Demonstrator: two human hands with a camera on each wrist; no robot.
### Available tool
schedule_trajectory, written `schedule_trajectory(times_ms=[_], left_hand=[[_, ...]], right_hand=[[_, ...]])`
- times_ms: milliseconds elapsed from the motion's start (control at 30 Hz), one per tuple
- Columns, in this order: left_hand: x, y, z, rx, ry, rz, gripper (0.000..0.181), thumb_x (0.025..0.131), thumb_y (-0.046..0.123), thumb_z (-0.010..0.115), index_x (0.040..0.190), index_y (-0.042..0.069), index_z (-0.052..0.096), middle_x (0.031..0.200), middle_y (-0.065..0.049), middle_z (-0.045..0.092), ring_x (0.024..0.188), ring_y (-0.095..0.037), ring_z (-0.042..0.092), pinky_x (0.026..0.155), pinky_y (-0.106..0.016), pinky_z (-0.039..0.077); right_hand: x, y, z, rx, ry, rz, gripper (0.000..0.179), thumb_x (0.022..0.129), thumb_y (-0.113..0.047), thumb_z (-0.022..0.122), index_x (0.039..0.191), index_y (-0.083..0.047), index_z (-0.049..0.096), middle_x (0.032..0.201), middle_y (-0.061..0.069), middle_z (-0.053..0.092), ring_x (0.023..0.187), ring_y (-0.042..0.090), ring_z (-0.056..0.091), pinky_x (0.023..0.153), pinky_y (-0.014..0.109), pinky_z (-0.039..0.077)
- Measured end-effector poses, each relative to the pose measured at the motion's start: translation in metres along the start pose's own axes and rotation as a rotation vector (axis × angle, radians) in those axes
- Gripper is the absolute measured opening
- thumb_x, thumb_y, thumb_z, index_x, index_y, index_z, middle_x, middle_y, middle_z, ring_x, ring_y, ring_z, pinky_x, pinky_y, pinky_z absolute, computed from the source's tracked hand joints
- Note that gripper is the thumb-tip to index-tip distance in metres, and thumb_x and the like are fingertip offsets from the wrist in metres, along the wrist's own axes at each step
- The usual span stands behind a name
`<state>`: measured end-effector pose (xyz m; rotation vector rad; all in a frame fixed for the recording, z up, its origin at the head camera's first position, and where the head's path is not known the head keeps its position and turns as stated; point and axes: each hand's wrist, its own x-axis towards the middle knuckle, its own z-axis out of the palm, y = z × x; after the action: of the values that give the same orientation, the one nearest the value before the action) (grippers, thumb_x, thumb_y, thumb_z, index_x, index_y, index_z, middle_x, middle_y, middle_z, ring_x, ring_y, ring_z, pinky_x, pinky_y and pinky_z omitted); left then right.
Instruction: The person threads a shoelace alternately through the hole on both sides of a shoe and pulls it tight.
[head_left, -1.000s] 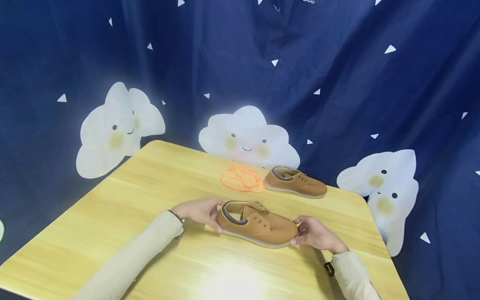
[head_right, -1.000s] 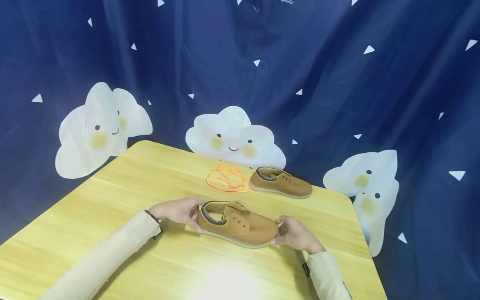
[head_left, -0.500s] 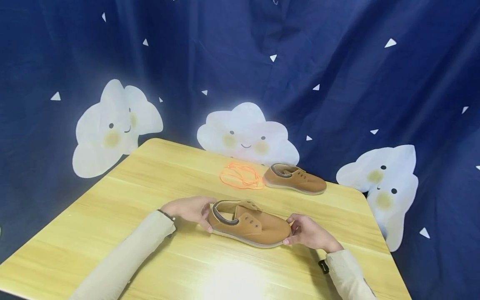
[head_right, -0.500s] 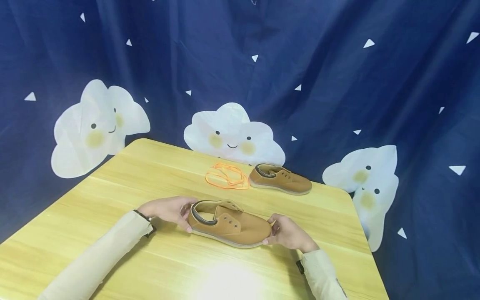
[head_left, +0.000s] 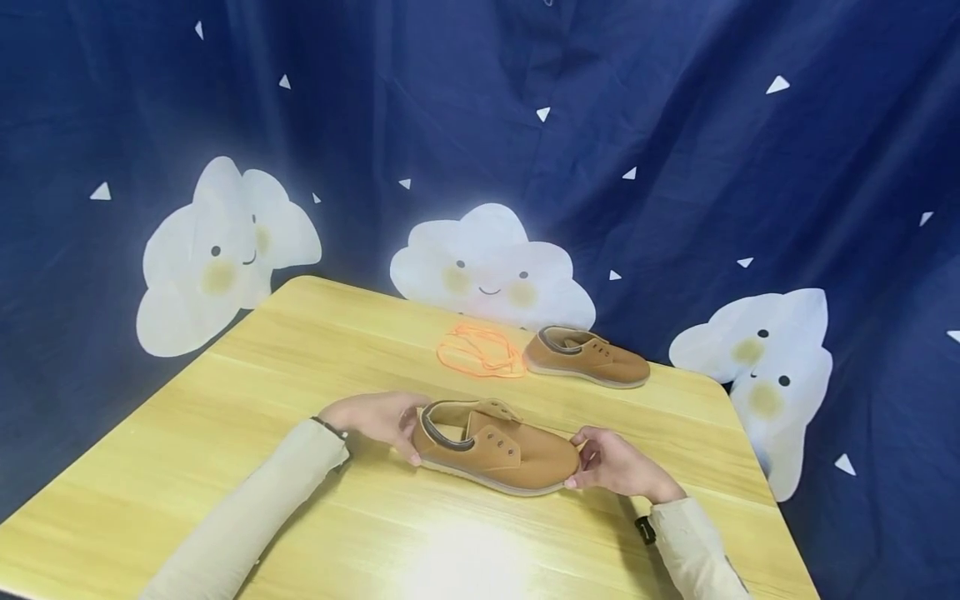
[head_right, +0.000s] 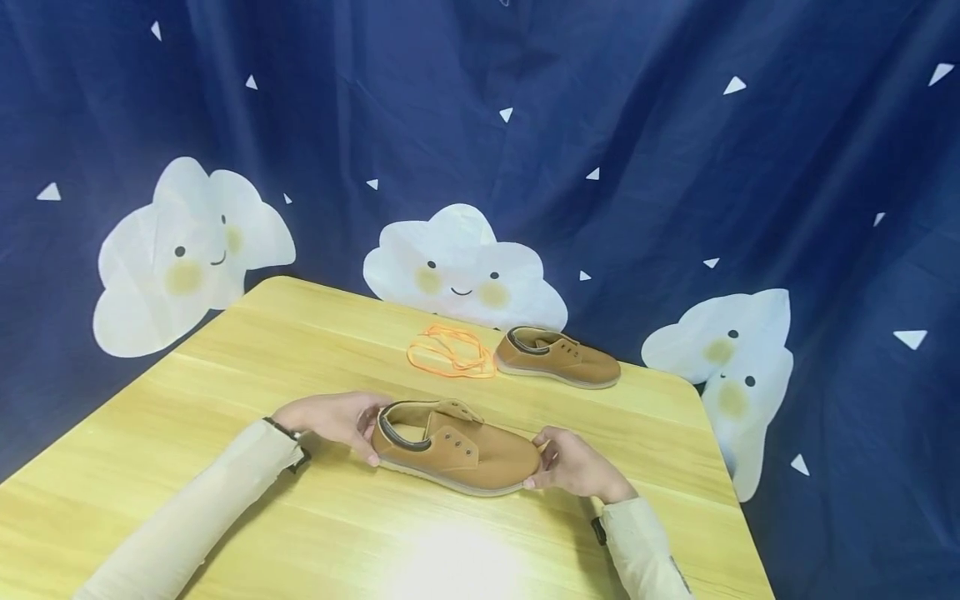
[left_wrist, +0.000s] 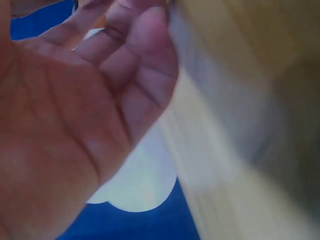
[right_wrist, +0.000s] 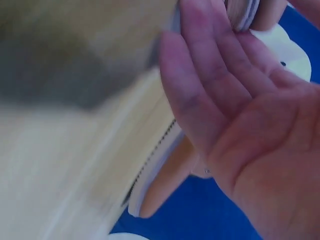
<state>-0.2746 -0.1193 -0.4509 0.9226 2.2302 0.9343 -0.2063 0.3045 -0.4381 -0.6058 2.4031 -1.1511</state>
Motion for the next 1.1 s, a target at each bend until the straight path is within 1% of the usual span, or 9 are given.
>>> schedule_trajectory(times_ms=[100, 200, 367, 433, 500, 700, 800, 933, 1100], left_hand=[[-0.003, 0.003, -0.01, -0.038, -0.027, -0.063, 0.079, 0.076, 0.011, 0.088, 0.146, 0.008, 0.051, 0.092, -0.008, 0.065, 0.081, -0.016, 0.059, 0.075, -0.029, 0.052], [-0.003, 0.0, -0.027, -0.024, 0.012, -0.119, 0.067, 0.086, 0.006, 0.077, 0.148, 0.005, 0.049, 0.109, -0.013, 0.067, 0.089, -0.02, 0.066, 0.086, -0.037, 0.055], [0.024, -0.016, -0.049, 0.079, 0.267, -0.06, 0.036, 0.103, 0.011, 0.056, 0.137, 0.001, 0.059, 0.119, -0.019, 0.069, 0.098, -0.029, 0.07, 0.091, -0.045, 0.057], [0.038, -0.02, -0.05, 0.12, 0.369, -0.037, 0.033, 0.103, 0.01, 0.053, 0.133, 0.0, 0.062, 0.127, -0.022, 0.067, 0.11, -0.035, 0.067, 0.097, -0.049, 0.056], [0.051, -0.022, -0.048, 0.162, 0.418, -0.017, 0.032, 0.104, 0.011, 0.05, 0.129, 0.0, 0.065, 0.138, -0.023, 0.062, 0.126, -0.04, 0.059, 0.111, -0.057, 0.046], [0.081, -0.024, -0.035, 0.354, 0.353, 0.138, 0.033, 0.103, 0.008, 0.046, 0.122, -0.002, 0.071, 0.149, -0.028, 0.053, 0.142, -0.049, 0.044, 0.123, -0.065, 0.027], [0.088, -0.022, -0.028, 0.39, 0.294, 0.174, 0.033, 0.105, 0.008, 0.047, 0.129, -0.002, 0.068, 0.151, -0.027, 0.053, 0.145, -0.046, 0.045, 0.124, -0.063, 0.027], [0.091, -0.018, -0.024, 0.398, 0.248, 0.156, 0.038, 0.108, 0.012, 0.044, 0.137, -0.005, 0.061, 0.152, -0.026, 0.052, 0.145, -0.045, 0.045, 0.124, -0.059, 0.031], [0.094, -0.015, -0.024, 0.414, 0.241, 0.175, 0.034, 0.107, 0.009, 0.045, 0.128, -0.006, 0.067, 0.139, -0.025, 0.063, 0.135, -0.043, 0.057, 0.117, -0.056, 0.042]], right_hand=[[-0.001, -0.002, -0.007, 0.082, -0.082, 0.013, 0.061, 0.085, 0.0, 0.081, 0.13, 0.022, 0.045, 0.094, 0.028, 0.065, 0.079, 0.014, 0.068, 0.072, 0.022, 0.057], [0.0, -0.007, -0.019, -0.011, -0.094, 0.007, 0.065, 0.089, -0.003, 0.078, 0.136, 0.023, 0.042, 0.1, 0.027, 0.069, 0.088, 0.021, 0.071, 0.074, 0.022, 0.057], [0.009, -0.017, -0.035, -0.178, 0.052, -0.004, 0.053, 0.098, -0.015, 0.07, 0.137, 0.016, 0.051, 0.111, 0.021, 0.073, 0.101, 0.029, 0.071, 0.078, 0.025, 0.056], [0.016, -0.018, -0.037, -0.174, 0.092, 0.001, 0.05, 0.101, -0.015, 0.066, 0.138, 0.014, 0.052, 0.116, 0.023, 0.071, 0.103, 0.031, 0.071, 0.08, 0.027, 0.057], [0.025, -0.019, -0.036, -0.18, 0.114, 0.006, 0.048, 0.102, -0.016, 0.064, 0.139, 0.011, 0.053, 0.119, 0.024, 0.07, 0.107, 0.032, 0.071, 0.083, 0.029, 0.057], [0.047, -0.027, -0.027, -0.163, 0.126, 0.021, 0.045, 0.104, -0.02, 0.061, 0.14, 0.006, 0.056, 0.133, 0.027, 0.065, 0.118, 0.036, 0.067, 0.095, 0.044, 0.057], [0.055, -0.031, -0.023, -0.155, 0.115, 0.012, 0.046, 0.104, -0.019, 0.06, 0.14, 0.008, 0.055, 0.136, 0.03, 0.062, 0.117, 0.038, 0.067, 0.097, 0.048, 0.057], [0.064, -0.035, -0.019, -0.149, 0.1, -0.001, 0.045, 0.104, -0.018, 0.06, 0.14, 0.01, 0.055, 0.133, 0.03, 0.064, 0.114, 0.037, 0.069, 0.096, 0.047, 0.058], [0.07, -0.04, -0.014, -0.166, 0.074, -0.018, 0.044, 0.105, -0.018, 0.058, 0.139, 0.009, 0.056, 0.134, 0.03, 0.064, 0.119, 0.039, 0.065, 0.096, 0.046, 0.058]])
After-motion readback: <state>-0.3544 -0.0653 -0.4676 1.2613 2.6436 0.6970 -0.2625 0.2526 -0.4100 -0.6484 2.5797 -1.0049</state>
